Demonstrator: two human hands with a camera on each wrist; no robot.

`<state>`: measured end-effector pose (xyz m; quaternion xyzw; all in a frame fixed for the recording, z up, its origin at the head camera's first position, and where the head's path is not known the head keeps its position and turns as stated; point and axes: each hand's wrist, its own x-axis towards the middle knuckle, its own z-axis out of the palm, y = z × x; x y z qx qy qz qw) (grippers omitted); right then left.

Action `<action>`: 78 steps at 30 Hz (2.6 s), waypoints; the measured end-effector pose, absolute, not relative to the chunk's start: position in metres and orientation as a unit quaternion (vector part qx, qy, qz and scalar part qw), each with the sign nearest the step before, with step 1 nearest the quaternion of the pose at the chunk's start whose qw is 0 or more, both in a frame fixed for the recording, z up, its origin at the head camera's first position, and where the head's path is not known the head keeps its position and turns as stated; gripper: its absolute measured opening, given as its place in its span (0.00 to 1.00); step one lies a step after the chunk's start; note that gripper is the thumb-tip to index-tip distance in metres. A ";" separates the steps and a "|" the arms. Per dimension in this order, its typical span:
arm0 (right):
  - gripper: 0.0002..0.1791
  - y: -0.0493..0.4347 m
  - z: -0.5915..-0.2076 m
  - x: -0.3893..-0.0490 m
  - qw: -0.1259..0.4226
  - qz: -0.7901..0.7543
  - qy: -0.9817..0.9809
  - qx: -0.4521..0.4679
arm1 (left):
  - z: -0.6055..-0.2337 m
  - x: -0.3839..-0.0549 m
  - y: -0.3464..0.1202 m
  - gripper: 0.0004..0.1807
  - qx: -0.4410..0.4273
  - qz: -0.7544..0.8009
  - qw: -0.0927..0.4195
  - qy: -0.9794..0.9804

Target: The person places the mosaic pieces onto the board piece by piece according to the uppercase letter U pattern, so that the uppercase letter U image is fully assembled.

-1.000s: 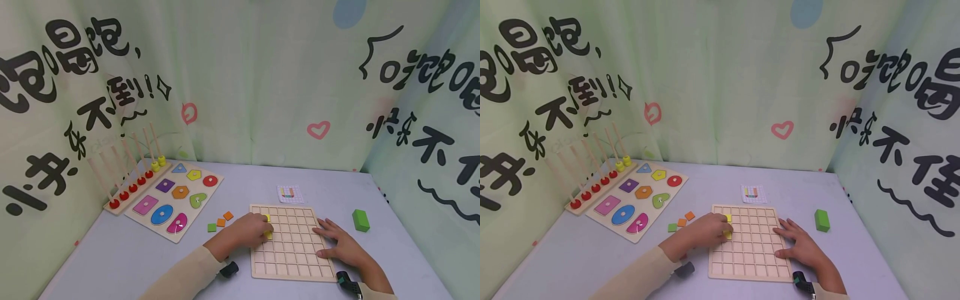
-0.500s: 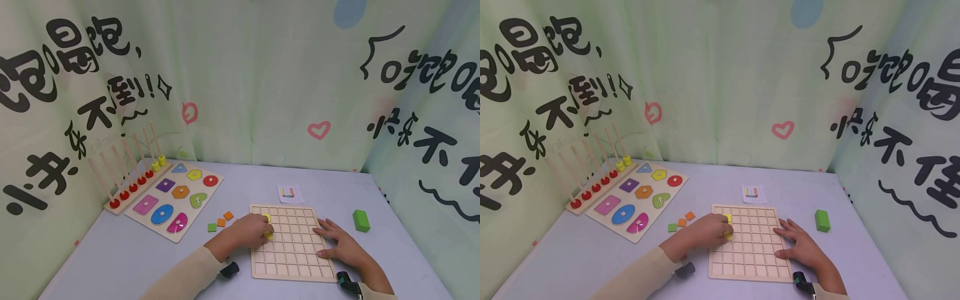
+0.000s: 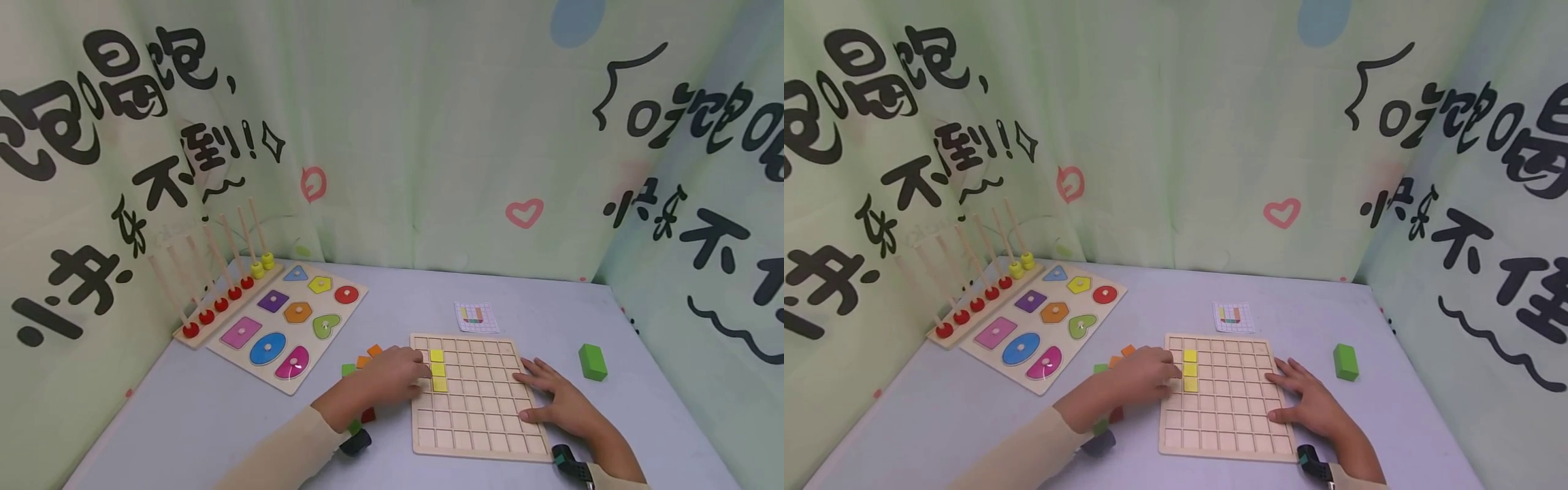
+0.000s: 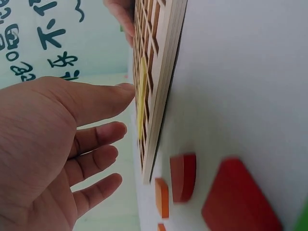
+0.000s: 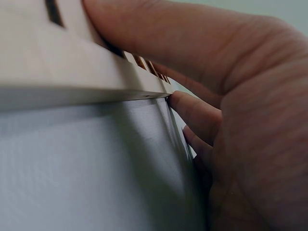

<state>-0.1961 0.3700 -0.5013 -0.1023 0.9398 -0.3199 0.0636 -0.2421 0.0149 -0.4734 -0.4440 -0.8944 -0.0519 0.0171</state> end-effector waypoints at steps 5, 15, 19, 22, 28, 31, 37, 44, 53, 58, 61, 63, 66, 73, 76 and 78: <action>0.47 0.369 -0.500 -0.196 0.065 -0.321 0.939 -0.105 | -0.471 -0.238 -0.005 0.15 -0.419 -0.048 0.013 -0.907; 0.47 0.369 -0.501 -0.196 0.062 -0.306 0.944 -0.106 | -0.478 -0.230 -0.035 0.18 -0.397 -0.067 -0.021 -0.915; 0.47 0.370 -0.502 -0.196 0.059 -0.304 0.945 -0.108 | -0.478 -0.227 -0.039 0.19 -0.381 -0.067 -0.036 -0.921; 0.47 0.371 -0.502 -0.197 0.057 -0.304 0.945 -0.108 | -0.478 -0.227 -0.040 0.19 -0.377 -0.071 -0.044 -0.923; 0.45 0.373 -0.504 -0.198 0.057 -0.318 0.940 -0.111 | -0.482 -0.228 -0.043 0.16 -0.389 -0.063 -0.044 -0.918; 0.45 0.373 -0.505 -0.198 0.056 -0.317 0.940 -0.112 | -0.482 -0.228 -0.045 0.16 -0.394 -0.061 -0.045 -0.916; 0.45 0.372 -0.505 -0.197 0.053 -0.311 0.942 -0.116 | -0.480 -0.226 -0.046 0.15 -0.390 -0.070 -0.054 -0.917; 0.46 0.372 -0.504 -0.197 0.053 -0.306 0.944 -0.110 | -0.479 -0.228 -0.044 0.14 -0.389 -0.078 -0.057 -0.916; 0.45 0.373 -0.506 -0.197 0.052 -0.315 0.940 -0.118 | -0.480 -0.230 -0.044 0.14 -0.394 -0.081 -0.058 -0.914; 0.47 0.373 -0.507 -0.199 0.058 -0.316 0.940 -0.117 | -0.481 -0.230 -0.045 0.14 -0.390 -0.081 -0.058 -0.916; 0.47 0.373 -0.507 -0.200 0.057 -0.318 0.939 -0.113 | -0.479 -0.230 -0.044 0.15 -0.387 -0.087 -0.056 -0.916; 0.47 0.373 -0.506 -0.200 0.057 -0.317 0.940 -0.112 | -0.477 -0.231 -0.042 0.15 -0.391 -0.090 -0.054 -0.914; 0.47 0.373 -0.506 -0.199 0.057 -0.317 0.940 -0.112 | -0.476 -0.232 -0.039 0.15 -0.410 -0.086 -0.044 -0.907; 0.45 0.373 -0.505 -0.197 0.052 -0.324 0.937 -0.123 | -0.475 -0.233 -0.027 0.16 -0.438 -0.081 -0.021 -0.895; 0.44 0.373 -0.505 -0.197 0.051 -0.326 0.936 -0.124 | -0.474 -0.233 -0.022 0.16 -0.446 -0.076 -0.014 -0.892; 0.44 0.373 -0.504 -0.197 0.052 -0.326 0.936 -0.122 | -0.472 -0.233 -0.019 0.15 -0.455 -0.074 -0.010 -0.887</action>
